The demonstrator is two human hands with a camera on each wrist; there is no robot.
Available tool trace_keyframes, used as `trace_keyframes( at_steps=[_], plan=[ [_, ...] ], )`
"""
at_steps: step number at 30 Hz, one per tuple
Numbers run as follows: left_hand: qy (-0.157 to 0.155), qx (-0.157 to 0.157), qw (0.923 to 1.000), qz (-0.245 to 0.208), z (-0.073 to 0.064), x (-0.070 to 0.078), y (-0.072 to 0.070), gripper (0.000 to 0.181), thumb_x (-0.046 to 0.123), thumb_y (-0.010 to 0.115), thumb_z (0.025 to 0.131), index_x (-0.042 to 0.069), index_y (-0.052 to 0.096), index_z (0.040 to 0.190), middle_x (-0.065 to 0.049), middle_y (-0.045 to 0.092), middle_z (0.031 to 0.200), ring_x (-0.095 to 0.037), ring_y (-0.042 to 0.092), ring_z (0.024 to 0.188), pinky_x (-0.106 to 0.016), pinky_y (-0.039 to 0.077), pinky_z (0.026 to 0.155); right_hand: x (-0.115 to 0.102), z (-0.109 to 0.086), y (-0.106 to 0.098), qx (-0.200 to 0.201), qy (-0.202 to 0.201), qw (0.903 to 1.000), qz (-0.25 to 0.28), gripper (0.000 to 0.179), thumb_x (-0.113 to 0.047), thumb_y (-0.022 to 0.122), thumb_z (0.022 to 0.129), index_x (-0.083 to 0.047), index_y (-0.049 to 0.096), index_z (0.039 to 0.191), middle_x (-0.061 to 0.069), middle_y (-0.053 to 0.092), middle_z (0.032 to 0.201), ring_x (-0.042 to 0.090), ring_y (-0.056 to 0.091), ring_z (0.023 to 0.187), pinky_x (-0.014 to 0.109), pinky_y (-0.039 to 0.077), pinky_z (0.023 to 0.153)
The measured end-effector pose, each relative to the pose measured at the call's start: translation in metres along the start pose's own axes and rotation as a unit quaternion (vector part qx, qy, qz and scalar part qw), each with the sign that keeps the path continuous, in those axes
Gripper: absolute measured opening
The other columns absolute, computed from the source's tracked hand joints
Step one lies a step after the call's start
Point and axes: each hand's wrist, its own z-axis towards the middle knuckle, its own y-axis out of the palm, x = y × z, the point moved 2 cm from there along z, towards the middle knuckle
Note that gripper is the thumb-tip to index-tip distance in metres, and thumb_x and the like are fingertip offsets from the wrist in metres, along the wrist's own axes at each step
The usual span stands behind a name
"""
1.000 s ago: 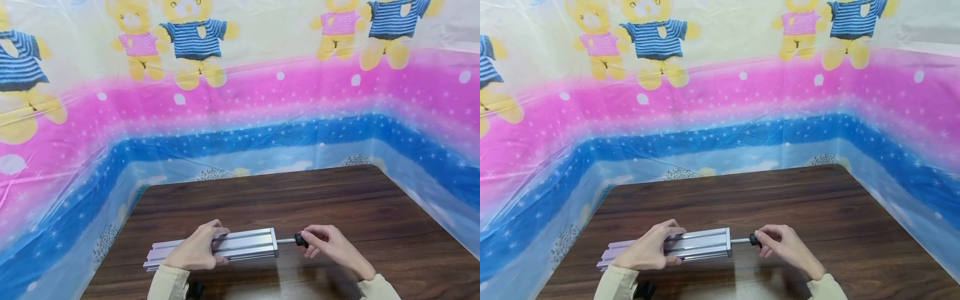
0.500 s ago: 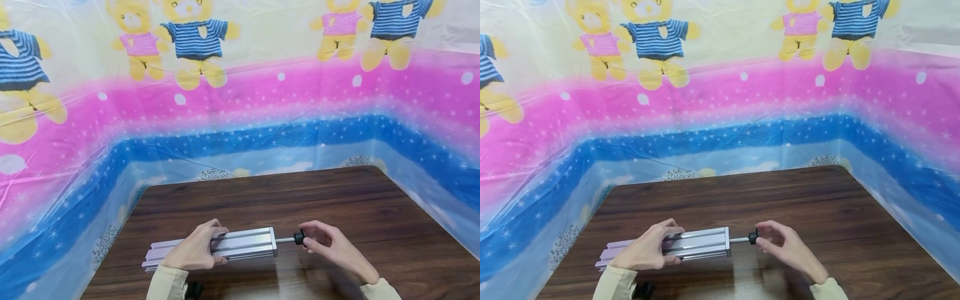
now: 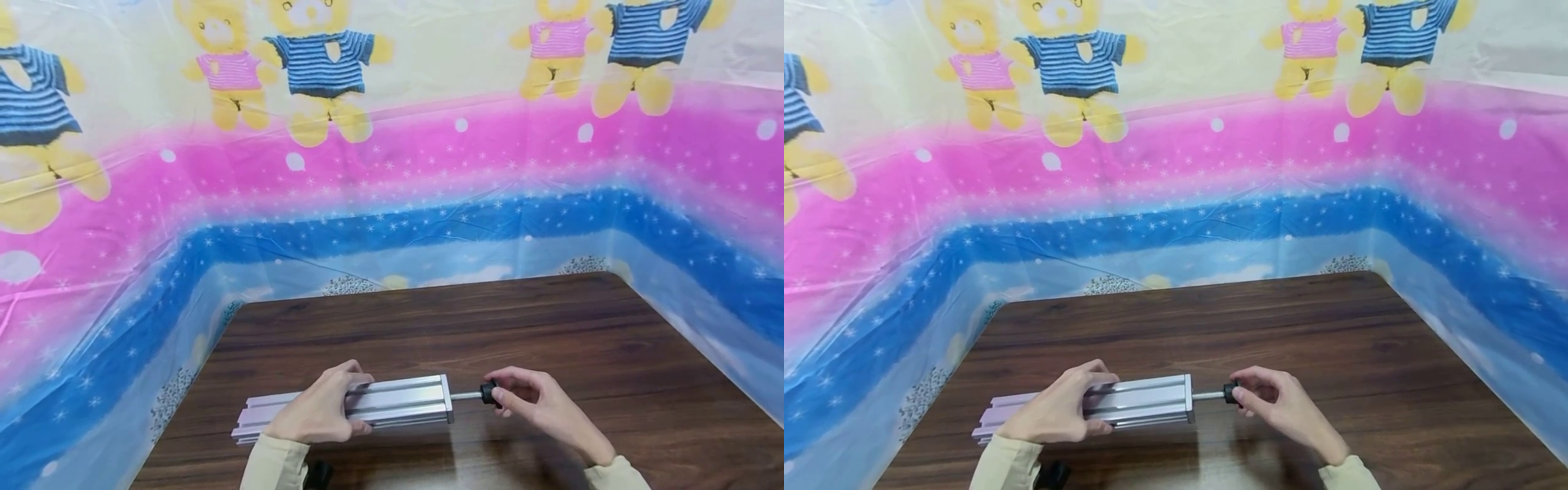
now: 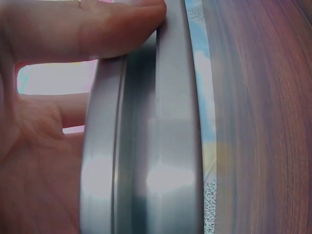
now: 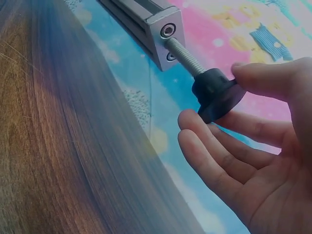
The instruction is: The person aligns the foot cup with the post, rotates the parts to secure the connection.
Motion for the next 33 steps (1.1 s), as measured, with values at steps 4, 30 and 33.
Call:
trace_keyframes(
  at_steps=[4,30,33],
  plan=[
    [0.003,0.001,1.0000,0.001,0.0002,-0.0005,0.0004,0.065,0.022,0.087,0.070,-0.001,0.067,0.128,0.005,0.055,0.100,-0.008,0.049,0.078,-0.024,0.045,0.071,0.0021,0.0013,0.0006,0.000,0.015,0.9999,-0.003,0.037,-0.022,0.055,0.105,0.005,0.062,0.129,0.023,0.069,0.108,0.032,0.073,0.084,0.042,0.059,0.075],
    [-0.002,-0.005,1.0000,0.003,0.0018,-0.0049,0.0025,0.063,0.022,0.087,0.072,0.002,0.067,0.128,0.006,0.052,0.097,-0.009,0.047,0.076,-0.025,0.042,0.068,0.0053,0.0083,0.0003,-0.028,0.040,0.9988,0.007,0.036,-0.025,0.046,0.109,0.005,0.067,0.107,0.024,0.071,0.086,0.034,0.072,0.072,0.045,0.060,0.068],
    [-0.002,-0.001,1.0000,-0.001,0.0011,-0.0038,0.0007,0.063,0.022,0.086,0.073,0.001,0.067,0.129,0.006,0.053,0.098,-0.009,0.047,0.076,-0.025,0.043,0.069,0.0050,0.0093,-0.0003,-0.033,0.040,0.9986,0.008,0.038,-0.025,0.043,0.110,0.005,0.067,0.108,0.023,0.072,0.086,0.032,0.073,0.072,0.043,0.060,0.068]
  ],
)
